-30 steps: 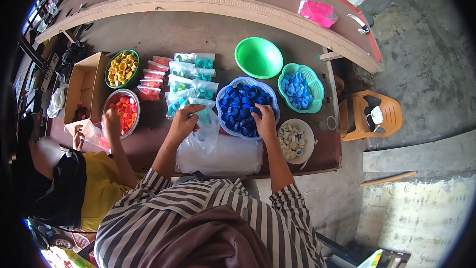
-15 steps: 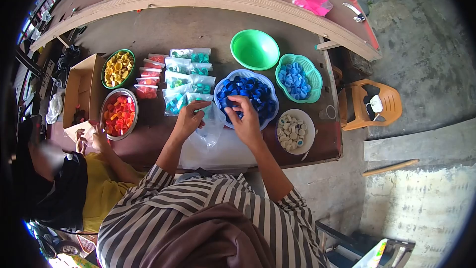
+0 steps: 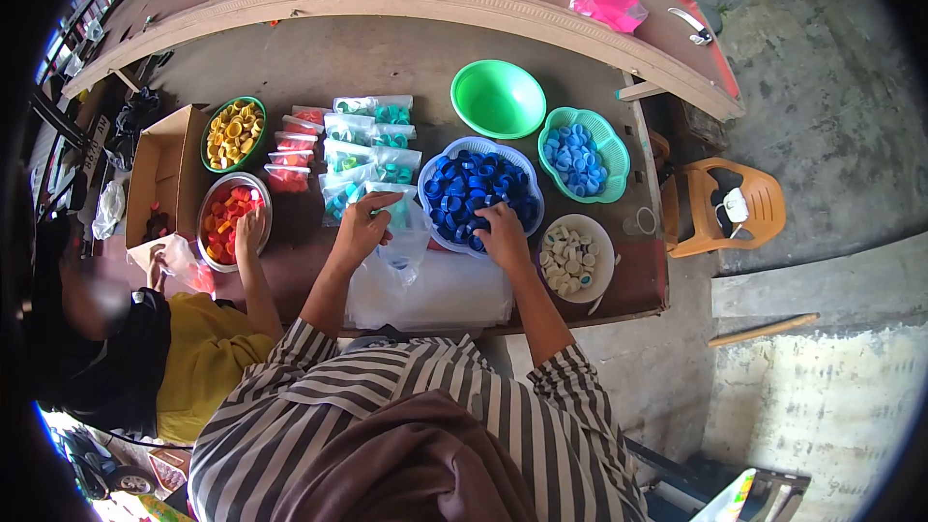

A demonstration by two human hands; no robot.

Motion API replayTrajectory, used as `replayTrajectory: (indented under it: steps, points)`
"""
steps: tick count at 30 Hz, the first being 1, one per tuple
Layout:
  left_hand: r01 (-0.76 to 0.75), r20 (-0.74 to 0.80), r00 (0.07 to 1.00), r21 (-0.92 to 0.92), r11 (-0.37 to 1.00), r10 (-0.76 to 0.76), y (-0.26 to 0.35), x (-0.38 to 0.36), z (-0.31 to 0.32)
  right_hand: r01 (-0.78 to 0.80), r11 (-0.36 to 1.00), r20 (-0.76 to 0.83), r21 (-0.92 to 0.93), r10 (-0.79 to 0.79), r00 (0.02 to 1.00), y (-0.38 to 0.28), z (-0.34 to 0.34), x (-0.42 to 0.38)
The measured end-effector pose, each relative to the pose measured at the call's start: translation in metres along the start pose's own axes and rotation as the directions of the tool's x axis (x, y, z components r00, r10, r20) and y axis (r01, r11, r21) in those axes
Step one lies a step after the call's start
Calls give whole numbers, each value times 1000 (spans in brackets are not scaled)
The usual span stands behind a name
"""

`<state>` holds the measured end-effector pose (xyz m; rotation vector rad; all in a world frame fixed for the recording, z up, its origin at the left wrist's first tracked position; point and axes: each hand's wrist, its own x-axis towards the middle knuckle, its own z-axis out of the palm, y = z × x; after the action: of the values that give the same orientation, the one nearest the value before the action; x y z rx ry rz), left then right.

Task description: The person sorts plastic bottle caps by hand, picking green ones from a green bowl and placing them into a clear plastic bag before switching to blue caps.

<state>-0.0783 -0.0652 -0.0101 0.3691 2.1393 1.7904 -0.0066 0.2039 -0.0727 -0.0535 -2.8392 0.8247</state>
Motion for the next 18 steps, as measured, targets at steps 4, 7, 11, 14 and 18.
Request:
replayTrajectory:
  steps: [4, 7, 11, 14, 18]
  points:
    - [-1, 10, 1000, -2, 1000, 1, -1, 5, 4, 22, 983, 95, -182, -5, 995, -3, 9, 1]
    - [1, 15, 1000, 4, 1000, -1, 2, 7, 5, 2, 983, 104, -186, 18, 994, -3, 10, 7]
    - [8, 8, 1000, 10, 1000, -8, -1, 7, 6, -48, 999, -31, -24, 47, 998, -6, 4, 13]
    - [22, 13, 1000, -4, 1000, -22, -1, 5, 9, -72, 983, -33, 168, 79, 996, 0, 2, 15]
    - [36, 36, 999, -9, 999, -36, -1, 3, 15, -46, 961, -50, 272, 62, 997, 0, -1, 8]
